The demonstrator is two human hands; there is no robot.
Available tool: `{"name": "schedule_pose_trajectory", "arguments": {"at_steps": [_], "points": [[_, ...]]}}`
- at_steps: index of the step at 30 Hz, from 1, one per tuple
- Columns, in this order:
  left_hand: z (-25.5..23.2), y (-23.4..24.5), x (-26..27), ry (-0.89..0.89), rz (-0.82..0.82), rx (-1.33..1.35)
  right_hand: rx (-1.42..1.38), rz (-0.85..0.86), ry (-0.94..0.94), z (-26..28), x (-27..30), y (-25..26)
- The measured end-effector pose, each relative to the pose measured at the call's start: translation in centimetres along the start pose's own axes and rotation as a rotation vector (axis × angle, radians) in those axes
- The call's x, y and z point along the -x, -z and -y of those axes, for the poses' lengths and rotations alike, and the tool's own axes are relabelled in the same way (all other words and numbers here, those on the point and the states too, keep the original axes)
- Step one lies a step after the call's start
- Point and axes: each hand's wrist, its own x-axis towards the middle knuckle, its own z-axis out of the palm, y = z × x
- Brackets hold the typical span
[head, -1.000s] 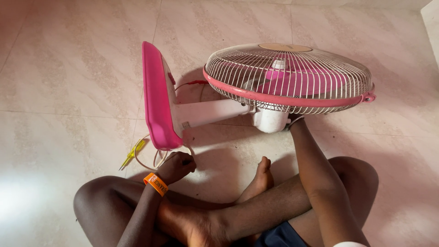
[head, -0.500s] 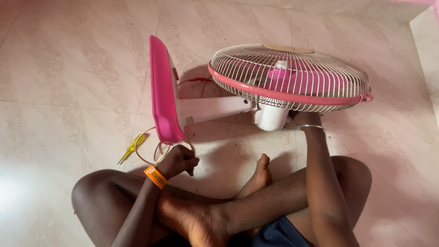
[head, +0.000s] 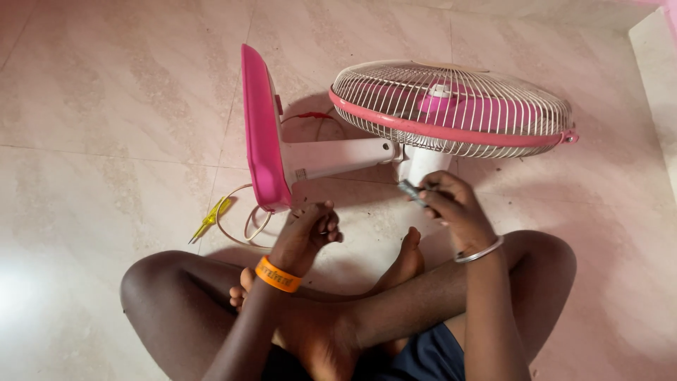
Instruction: The person sits on the floor and uses a screwdriver to remove screws from the base and neck of a pink and white electric fan. They manipulate the fan's power cord and continue unscrewing components, partially disassembling the fan.
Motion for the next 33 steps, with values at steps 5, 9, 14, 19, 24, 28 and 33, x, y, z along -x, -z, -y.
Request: {"name": "schedule_pose_trajectory", "arguments": {"at_steps": [5, 9, 14, 19, 24, 28, 33], "points": [[2.9, -1.7, -0.8, -0.043, 0.041, 0.341, -0.3, 0.346, 0.012, 0.0, -0.9, -5.1], [4.6, -0.5, -1.0, 0.057, -0.018, 0.247, -0.238, 0.434, -0.066, -1.0, -0.6, -7.1], [5.1, -0.3, -1.7, 0.07, -0.196, 0.162, -0.072, 0.265, -0.211, -1.4, -0.1, -8.2], [4.8, -1.0, -1.5, 0.019, -0.301, -0.068, -0.069, 0.29, -0.216, -1.4, -0.1, -8.5], [4.5, -1.3, -1.2, 0.057, -0.253, 0.057, -0.1, 0.327, -0.213, -2.1, 0.0, -8.9], [3.9, -1.6, -1.0, 0.064, -0.259, 0.151, -0.126, 0.319, -0.192, -2.4, -0.1, -9.4], [3.5, -1.8, -0.9, 0.022, -0.277, 0.071, -0.192, 0.302, -0.147, -2.4, -0.4, -9.8]]}}
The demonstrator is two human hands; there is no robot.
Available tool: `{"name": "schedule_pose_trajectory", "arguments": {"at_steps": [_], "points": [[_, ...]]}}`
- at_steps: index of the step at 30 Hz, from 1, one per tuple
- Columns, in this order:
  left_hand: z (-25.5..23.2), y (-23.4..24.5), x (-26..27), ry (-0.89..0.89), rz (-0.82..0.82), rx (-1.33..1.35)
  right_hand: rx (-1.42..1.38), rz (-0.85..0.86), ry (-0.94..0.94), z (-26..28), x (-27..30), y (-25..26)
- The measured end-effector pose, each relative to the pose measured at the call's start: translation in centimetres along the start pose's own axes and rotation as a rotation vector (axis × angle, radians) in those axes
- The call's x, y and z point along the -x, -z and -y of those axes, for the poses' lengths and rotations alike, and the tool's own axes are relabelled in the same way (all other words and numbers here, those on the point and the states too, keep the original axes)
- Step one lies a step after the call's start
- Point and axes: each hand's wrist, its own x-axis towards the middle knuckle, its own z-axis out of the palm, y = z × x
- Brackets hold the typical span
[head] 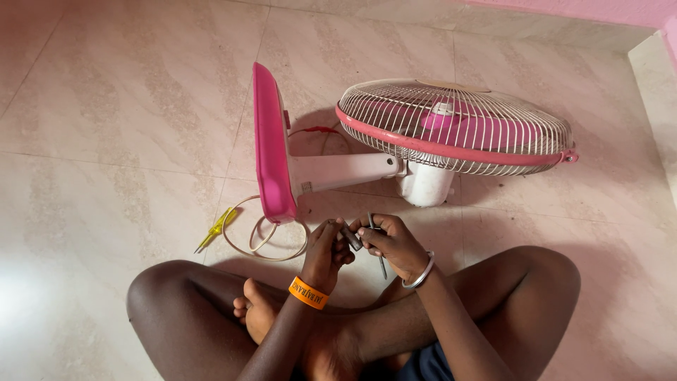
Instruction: The person sits on the floor and uses a screwdriver to remove screws from the base and neck of a pink and white electric fan. They manipulate the fan's power cord and continue unscrewing components, partially disassembling the fan.
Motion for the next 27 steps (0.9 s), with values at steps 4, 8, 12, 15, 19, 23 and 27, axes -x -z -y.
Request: {"name": "schedule_pose_trajectory", "arguments": {"at_steps": [4, 8, 12, 15, 19, 23, 27], "points": [[0.7, 0.9, -0.9, -0.033, 0.013, 0.072, -0.114, -0.005, -0.038, 0.1, 0.1, 0.0], [1.6, 2.3, -2.1, 0.157, 0.009, 0.283, -0.334, -0.048, 0.019, 0.1, 0.2, -0.2], [2.0, 3.0, -2.4, 0.248, 0.003, 0.359, -0.413, -0.088, 0.115, 0.5, 0.1, -0.7], [1.9, 2.7, -2.4, 0.222, -0.01, 0.32, -0.398, -0.117, 0.155, 0.7, 0.0, -0.9], [1.7, 2.3, -1.8, 0.151, -0.059, 0.261, -0.316, -0.134, 0.178, 0.3, 0.1, -1.1], [1.4, 2.1, -1.7, 0.155, -0.074, 0.203, 0.126, -0.294, 0.137, -0.5, 0.2, -1.0], [1.3, 2.0, -1.6, 0.136, -0.126, 0.116, 0.066, -0.224, 0.244, -0.5, 0.5, -1.1]]}}
